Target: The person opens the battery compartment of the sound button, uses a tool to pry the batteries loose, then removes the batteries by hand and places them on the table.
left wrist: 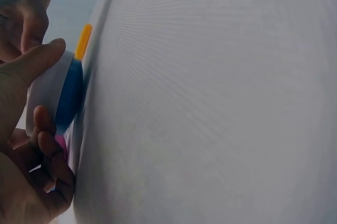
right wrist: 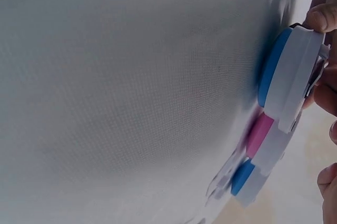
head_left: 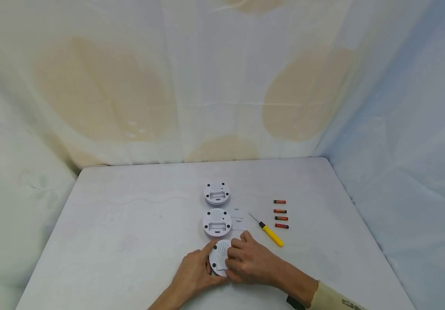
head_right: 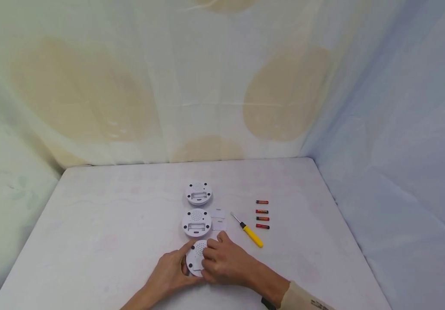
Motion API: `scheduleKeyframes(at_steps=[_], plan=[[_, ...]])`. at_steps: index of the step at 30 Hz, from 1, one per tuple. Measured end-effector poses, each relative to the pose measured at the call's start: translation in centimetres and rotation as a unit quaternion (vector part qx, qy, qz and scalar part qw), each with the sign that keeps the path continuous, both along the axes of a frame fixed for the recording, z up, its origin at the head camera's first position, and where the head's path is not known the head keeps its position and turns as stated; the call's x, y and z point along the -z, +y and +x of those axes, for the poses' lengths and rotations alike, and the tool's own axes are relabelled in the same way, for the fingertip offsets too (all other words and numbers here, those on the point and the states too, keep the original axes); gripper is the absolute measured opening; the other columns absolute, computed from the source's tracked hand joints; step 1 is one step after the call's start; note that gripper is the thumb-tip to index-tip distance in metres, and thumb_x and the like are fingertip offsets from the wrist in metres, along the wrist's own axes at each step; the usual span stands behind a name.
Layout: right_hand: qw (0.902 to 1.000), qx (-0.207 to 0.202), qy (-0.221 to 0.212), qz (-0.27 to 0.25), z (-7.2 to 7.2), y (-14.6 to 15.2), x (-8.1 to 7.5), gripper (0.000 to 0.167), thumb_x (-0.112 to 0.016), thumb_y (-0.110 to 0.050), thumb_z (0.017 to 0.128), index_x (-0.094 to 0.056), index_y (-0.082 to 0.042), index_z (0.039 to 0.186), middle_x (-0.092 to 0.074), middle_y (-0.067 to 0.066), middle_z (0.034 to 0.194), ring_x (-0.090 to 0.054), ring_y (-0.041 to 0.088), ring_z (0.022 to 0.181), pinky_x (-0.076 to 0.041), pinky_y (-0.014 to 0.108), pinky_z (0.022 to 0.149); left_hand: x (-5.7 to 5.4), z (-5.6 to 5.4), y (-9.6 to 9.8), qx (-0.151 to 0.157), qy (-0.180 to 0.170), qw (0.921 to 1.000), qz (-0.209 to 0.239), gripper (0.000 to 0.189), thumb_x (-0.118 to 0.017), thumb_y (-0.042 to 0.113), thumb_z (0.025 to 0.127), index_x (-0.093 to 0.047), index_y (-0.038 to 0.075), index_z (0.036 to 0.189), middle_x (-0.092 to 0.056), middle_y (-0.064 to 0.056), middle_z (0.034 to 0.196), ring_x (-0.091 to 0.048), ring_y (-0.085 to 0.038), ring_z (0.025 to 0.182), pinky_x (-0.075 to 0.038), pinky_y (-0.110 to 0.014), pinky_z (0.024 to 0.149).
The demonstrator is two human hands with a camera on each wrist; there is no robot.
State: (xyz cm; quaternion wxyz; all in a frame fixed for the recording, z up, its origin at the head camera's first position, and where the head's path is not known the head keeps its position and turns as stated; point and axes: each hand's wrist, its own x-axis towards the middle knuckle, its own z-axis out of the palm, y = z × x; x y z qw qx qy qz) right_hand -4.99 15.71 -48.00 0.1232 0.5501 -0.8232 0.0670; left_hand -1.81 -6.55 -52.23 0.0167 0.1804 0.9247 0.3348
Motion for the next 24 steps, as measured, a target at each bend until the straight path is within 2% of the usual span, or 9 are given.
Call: scheduleKeyframes(at_steps=[8, 12, 18, 24], plan=[[0.9997, 0.004, -0.014, -0.019, 0.07, 0.42, 0.19, 0.018, -0.07, -0.04, 0.092, -0.08, -0.026, 0.096, -0.063, -0.012, 0.089, -0.05, 0.009, 0.087, -0.033, 0.03, 0.079, 0.05, -0.09, 0.02, 0.005, -0.026, 0.9997, 0.003, 0.096, -0.085, 0.063, 0.065, -0.053, 0.018, 0.144, -0.044, 0.017, 0.068, -0.044, -0.002, 0.066, -0.037, -0.022, 0.061], [0.9994, 0.012, -0.023, -0.022, 0.05, 0.67, 0.39, 0.023, -0.069, -0.046, 0.093, -0.079, -0.027, 0.099, -0.062, -0.012, 0.091, -0.049, 0.009, 0.087, -0.033, 0.03, 0.079, 0.03, -0.15, 0.01, 0.005, -0.033, 0.9995, -0.003, 0.096, -0.086, 0.06, 0.065, -0.053, 0.018, 0.144, -0.045, 0.016, 0.069, -0.045, -0.003, 0.067, -0.038, -0.023, 0.063], [0.9989, 0.025, -0.028, -0.027, -0.12, 0.95, 0.57, 0.026, -0.068, -0.051, 0.092, -0.079, -0.029, 0.1, -0.062, -0.013, 0.092, -0.047, 0.008, 0.086, -0.033, 0.029, 0.08, -0.1, -0.18, -0.05, 0.005, -0.061, 0.9981, -0.011, 0.101, -0.085, 0.064, 0.064, -0.05, 0.019, 0.147, -0.049, 0.014, 0.074, -0.046, -0.006, 0.072, -0.039, -0.026, 0.066], [0.9993, 0.024, -0.016, -0.022, -0.13, 1.02, 0.53, 0.027, -0.067, -0.051, 0.094, -0.079, -0.028, 0.101, -0.063, -0.013, 0.092, -0.048, 0.008, 0.086, -0.034, 0.029, 0.079, 0.01, -0.21, -0.08, 0.005, -0.054, 0.9984, -0.017, 0.104, -0.085, 0.066, 0.062, -0.05, 0.017, 0.147, -0.057, 0.011, 0.081, -0.049, -0.007, 0.075, -0.043, -0.028, 0.069]])
